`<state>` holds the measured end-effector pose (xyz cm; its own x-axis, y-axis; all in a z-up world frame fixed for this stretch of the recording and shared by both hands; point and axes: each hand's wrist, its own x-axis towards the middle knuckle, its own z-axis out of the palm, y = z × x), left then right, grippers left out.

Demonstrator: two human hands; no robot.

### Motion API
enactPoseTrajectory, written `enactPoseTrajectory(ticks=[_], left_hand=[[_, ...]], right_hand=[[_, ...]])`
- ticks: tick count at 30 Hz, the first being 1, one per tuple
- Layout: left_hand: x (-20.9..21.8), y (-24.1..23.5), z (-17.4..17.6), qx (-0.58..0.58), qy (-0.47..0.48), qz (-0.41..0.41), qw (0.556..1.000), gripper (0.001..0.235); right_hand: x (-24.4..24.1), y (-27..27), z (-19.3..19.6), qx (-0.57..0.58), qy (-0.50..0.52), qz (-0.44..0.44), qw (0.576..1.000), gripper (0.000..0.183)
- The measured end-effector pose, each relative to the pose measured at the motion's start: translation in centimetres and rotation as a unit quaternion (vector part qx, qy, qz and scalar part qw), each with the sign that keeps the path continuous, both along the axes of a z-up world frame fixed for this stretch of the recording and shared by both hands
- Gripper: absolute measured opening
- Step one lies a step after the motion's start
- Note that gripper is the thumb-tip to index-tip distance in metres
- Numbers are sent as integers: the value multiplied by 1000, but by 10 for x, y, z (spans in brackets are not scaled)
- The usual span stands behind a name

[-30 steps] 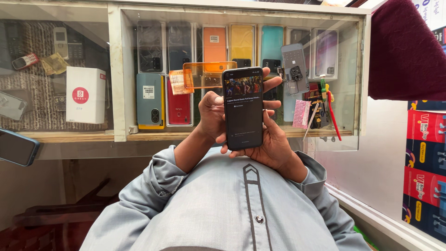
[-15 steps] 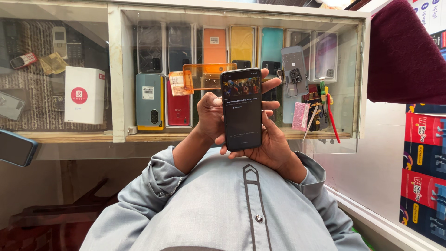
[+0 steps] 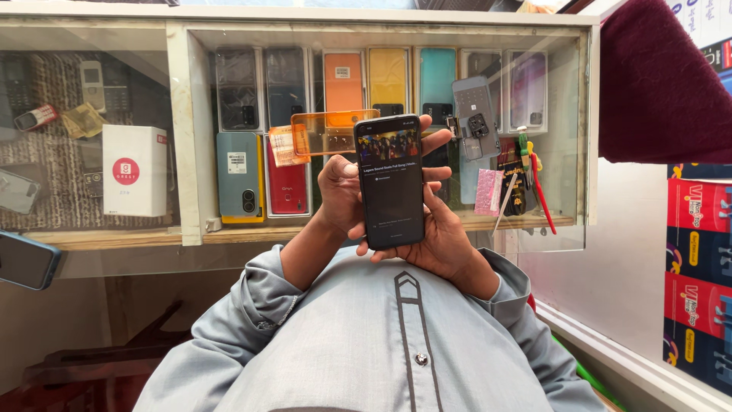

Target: The person opens a smartphone, removes the SIM card tray, and then reassembles the device. They test the phone by turning it on and navigating the screen before opening it again.

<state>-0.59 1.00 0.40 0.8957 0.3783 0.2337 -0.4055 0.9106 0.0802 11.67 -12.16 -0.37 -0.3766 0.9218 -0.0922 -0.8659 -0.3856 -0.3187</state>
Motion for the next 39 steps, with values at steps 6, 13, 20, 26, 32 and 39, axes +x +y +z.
enactPoseTrajectory(ticks=[6,13,20,26,32,39], left_hand=[[0,-1,-2,14,16,10,1000,103],[-1,-3,0,32,38,17,999,103],[-1,-4,2,60,63,21,996,103],[-2,-8,4,64,80,13,995,103],[4,-8,5,60,84,4,995,101],[8,-9,3,74,82,8,994,99]], right_hand=[[0,0,-4,-6,-6,-2,1000,86],[0,-3,-4,-10,-3,-5,1000,86],[2,-5,-3,-19,-12,-7,1000,85],[4,-7,-5,-17,-36,-15,999,83],[10,-9,-5,-38,-55,-23,998,87],[15,-9,-8,-17,-65,-32,997,84]])
